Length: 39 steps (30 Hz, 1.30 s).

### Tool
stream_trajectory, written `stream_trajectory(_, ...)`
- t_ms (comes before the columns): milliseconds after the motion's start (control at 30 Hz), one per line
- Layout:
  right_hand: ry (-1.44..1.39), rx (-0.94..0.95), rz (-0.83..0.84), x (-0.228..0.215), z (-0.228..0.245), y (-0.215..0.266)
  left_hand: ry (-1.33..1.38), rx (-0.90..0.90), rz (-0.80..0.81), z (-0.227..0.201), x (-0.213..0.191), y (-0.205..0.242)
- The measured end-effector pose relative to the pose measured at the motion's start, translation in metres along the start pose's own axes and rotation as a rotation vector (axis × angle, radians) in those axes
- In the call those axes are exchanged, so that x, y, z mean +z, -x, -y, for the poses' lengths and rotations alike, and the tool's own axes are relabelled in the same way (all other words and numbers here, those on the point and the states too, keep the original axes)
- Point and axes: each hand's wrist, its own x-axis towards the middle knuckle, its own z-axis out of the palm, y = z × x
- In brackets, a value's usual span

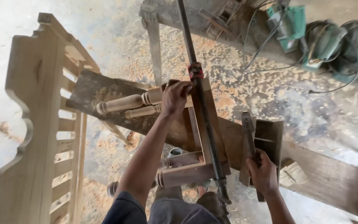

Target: The person assembles a wooden chair frame on a workbench, positioning the legs and rails and using a long bar clamp to hold the joints. They use a hammer to tap components into place and adjust the frame, then remove the clamp and reposition the chair.

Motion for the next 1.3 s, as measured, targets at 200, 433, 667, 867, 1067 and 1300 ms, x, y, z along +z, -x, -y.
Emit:
stream_trajectory(200,0.088,-0.377,0.009,0.002,0.141,0.034,-0.047,-0.001,0.038,0.004,-0.008,0.003)
stream_trajectory(433,0.405,-0.709,-0.079,0.049,0.212,0.01,-0.108,-0.056,0.139,0.021,-0.005,0.002)
stream_trajectory(667,0.504,-0.556,-0.019,0.071,0.205,-0.007,-0.15,-0.026,0.072,0.024,-0.005,0.002)
stream_trajectory(867,0.556,-0.506,-0.065,0.075,0.206,-0.006,-0.109,-0.056,0.133,0.014,-0.015,0.002)
stream_trajectory(1067,0.631,-0.508,-0.001,0.071,0.211,-0.014,-0.16,0.001,0.083,0.021,-0.008,0.0)
stream_trajectory(1300,0.636,-0.485,-0.044,0.079,0.197,-0.021,-0.151,-0.004,0.078,0.019,-0.013,0.005)
